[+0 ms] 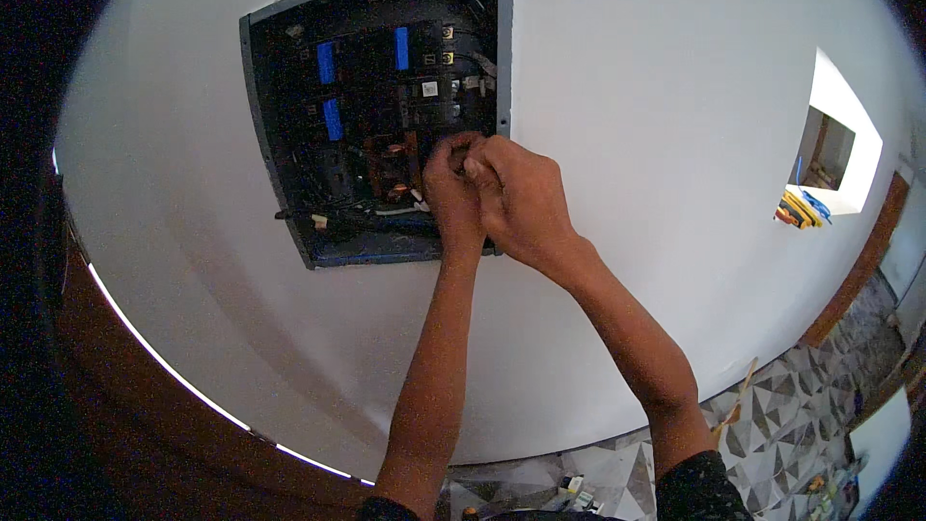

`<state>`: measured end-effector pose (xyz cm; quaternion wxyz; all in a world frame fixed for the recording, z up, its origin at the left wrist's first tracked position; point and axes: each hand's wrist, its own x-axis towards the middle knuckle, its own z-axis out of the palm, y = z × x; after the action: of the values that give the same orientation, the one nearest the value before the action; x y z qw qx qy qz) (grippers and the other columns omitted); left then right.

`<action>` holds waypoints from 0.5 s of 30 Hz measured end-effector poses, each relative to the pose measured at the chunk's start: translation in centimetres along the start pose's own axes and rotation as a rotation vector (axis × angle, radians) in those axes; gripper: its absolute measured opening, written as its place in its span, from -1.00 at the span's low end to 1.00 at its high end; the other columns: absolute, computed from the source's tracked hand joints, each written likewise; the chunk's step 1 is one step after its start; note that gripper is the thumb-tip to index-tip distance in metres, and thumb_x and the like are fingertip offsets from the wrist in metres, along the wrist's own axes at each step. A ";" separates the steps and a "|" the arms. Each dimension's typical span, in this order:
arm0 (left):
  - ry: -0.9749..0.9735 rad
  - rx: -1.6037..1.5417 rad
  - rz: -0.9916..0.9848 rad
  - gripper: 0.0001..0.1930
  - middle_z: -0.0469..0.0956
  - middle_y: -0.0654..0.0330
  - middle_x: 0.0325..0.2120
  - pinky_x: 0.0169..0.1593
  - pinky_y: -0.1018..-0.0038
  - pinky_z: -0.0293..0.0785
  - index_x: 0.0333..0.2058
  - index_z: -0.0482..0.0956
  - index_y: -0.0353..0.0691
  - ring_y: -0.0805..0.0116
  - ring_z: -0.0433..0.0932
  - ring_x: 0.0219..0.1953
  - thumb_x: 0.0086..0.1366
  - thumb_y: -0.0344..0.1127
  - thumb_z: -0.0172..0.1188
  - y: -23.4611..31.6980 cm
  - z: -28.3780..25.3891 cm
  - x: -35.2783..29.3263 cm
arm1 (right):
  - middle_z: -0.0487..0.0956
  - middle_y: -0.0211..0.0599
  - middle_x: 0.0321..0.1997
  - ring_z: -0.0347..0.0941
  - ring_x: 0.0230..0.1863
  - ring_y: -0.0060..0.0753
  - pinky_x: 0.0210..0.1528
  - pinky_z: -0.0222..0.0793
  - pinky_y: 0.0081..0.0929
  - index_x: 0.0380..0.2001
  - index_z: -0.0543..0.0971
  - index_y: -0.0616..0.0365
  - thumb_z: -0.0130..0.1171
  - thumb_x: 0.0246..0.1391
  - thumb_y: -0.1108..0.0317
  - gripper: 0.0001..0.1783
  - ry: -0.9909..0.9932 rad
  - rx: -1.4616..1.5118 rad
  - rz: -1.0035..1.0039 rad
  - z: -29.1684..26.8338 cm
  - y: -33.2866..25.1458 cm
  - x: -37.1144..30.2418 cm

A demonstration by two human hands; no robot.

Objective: The person is wiring and adjusting connections inside an open electrical circuit breaker panel on a wall.

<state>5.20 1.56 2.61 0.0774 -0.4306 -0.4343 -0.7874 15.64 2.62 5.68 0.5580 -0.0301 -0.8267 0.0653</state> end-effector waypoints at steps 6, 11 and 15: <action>-0.003 -0.103 0.089 -0.75 0.65 0.03 -0.32 -0.17 0.38 0.51 -0.20 0.55 -0.31 0.22 0.65 -0.25 0.35 -0.21 0.18 -0.5 0.3 -0.9 | 0.59 -0.18 -0.42 0.51 -0.45 -0.37 -0.37 0.43 -0.46 -0.37 0.54 0.29 0.08 0.17 0.54 -0.93 0.015 0.000 -0.053 -0.5 0.1 0.6; -0.016 0.025 0.150 -0.72 0.64 0.07 -0.27 -0.14 0.37 0.52 -0.10 0.55 -0.25 0.23 0.64 -0.20 0.38 -0.17 0.15 -1.1 0.2 -0.8 | 0.57 -0.14 -0.45 0.51 -0.48 -0.22 -0.39 0.42 -0.40 -0.38 0.55 0.26 0.09 0.16 0.49 -0.92 0.024 -0.121 -0.019 -1.0 -0.7 1.8; -0.044 0.006 0.160 -0.71 0.62 0.06 -0.21 -0.11 0.38 0.51 -0.05 0.56 -0.23 0.23 0.62 -0.16 0.37 -0.18 0.17 -0.4 0.0 -1.1 | 0.55 -0.11 -0.48 0.51 -0.46 -0.08 -0.37 0.43 -0.32 -0.42 0.53 0.25 0.09 0.12 0.47 -0.91 -0.011 -0.154 -0.019 -0.9 -0.9 2.0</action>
<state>5.65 1.51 1.52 0.1321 -0.4808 -0.4025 -0.7677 15.69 2.04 7.98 0.5502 -0.0647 -0.8325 -0.0039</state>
